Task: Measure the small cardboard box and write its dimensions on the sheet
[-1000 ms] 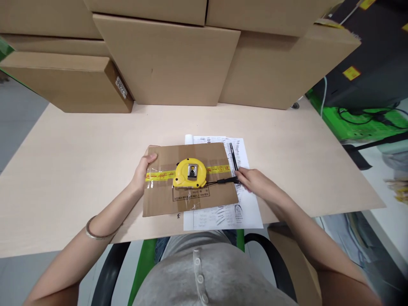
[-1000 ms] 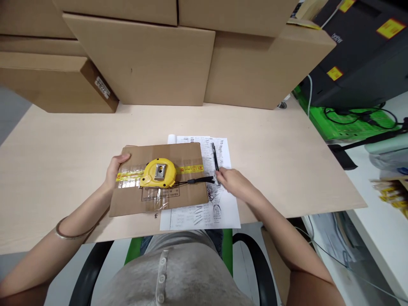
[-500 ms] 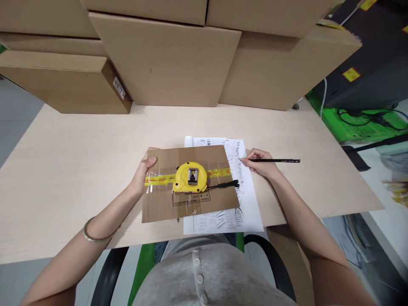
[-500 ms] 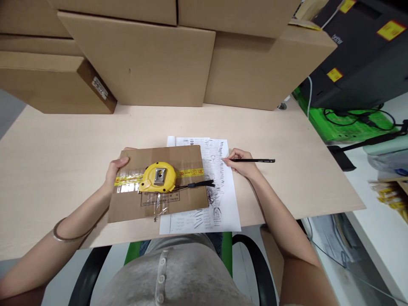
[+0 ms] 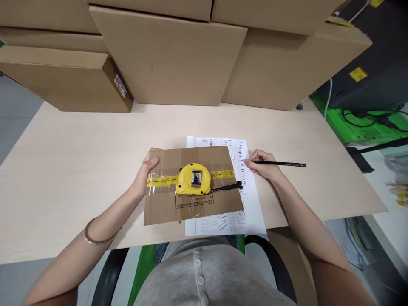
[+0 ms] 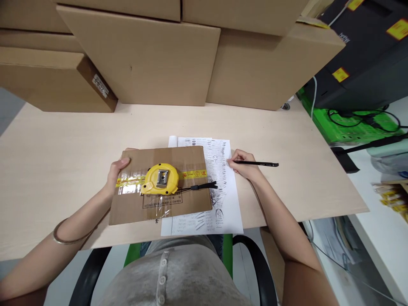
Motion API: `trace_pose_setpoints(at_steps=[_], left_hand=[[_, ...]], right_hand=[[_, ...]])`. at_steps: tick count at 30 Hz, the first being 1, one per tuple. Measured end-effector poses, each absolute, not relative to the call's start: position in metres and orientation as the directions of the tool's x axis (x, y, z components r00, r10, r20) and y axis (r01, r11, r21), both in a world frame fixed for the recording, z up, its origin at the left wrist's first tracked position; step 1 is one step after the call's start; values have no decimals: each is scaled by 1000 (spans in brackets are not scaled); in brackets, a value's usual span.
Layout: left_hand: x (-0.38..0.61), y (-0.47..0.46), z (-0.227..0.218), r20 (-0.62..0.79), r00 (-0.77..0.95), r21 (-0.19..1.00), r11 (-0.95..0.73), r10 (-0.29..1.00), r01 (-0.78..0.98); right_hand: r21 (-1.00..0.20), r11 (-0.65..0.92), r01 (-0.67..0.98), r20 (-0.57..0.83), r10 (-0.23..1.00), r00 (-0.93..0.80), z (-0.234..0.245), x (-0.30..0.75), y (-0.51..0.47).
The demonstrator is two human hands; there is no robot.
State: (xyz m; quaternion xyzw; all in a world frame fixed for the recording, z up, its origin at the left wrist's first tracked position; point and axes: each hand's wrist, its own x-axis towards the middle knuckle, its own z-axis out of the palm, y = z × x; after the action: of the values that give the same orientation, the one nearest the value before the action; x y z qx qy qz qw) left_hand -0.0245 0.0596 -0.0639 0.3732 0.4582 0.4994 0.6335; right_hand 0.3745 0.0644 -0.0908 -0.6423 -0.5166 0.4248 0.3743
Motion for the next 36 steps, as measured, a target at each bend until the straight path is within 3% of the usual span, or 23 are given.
trace_pose_setpoints(at_steps=[14,23,29,32,36], left_hand=[[-26,60,-68,-198,129,929,228,972,-293],[-28,60,-71,-156,137,948,187,978,-256],[-37,62,-75,-34,82,997,39,996,-62],[-42,63,-74,103,7,994,-102,995,-38],[-51,58,-72,317,6,947,-316,948,-63]], right_hand=[[-903,-188,385,-158,981,108,-93,373,66],[-756,-241,609,-219,969,111,-85,373,66],[-438,-201,876,-205,971,121,-65,347,61],[-314,-197,929,-187,972,143,-48,331,58],[-381,-20,924,54,998,44,-15,306,48]])
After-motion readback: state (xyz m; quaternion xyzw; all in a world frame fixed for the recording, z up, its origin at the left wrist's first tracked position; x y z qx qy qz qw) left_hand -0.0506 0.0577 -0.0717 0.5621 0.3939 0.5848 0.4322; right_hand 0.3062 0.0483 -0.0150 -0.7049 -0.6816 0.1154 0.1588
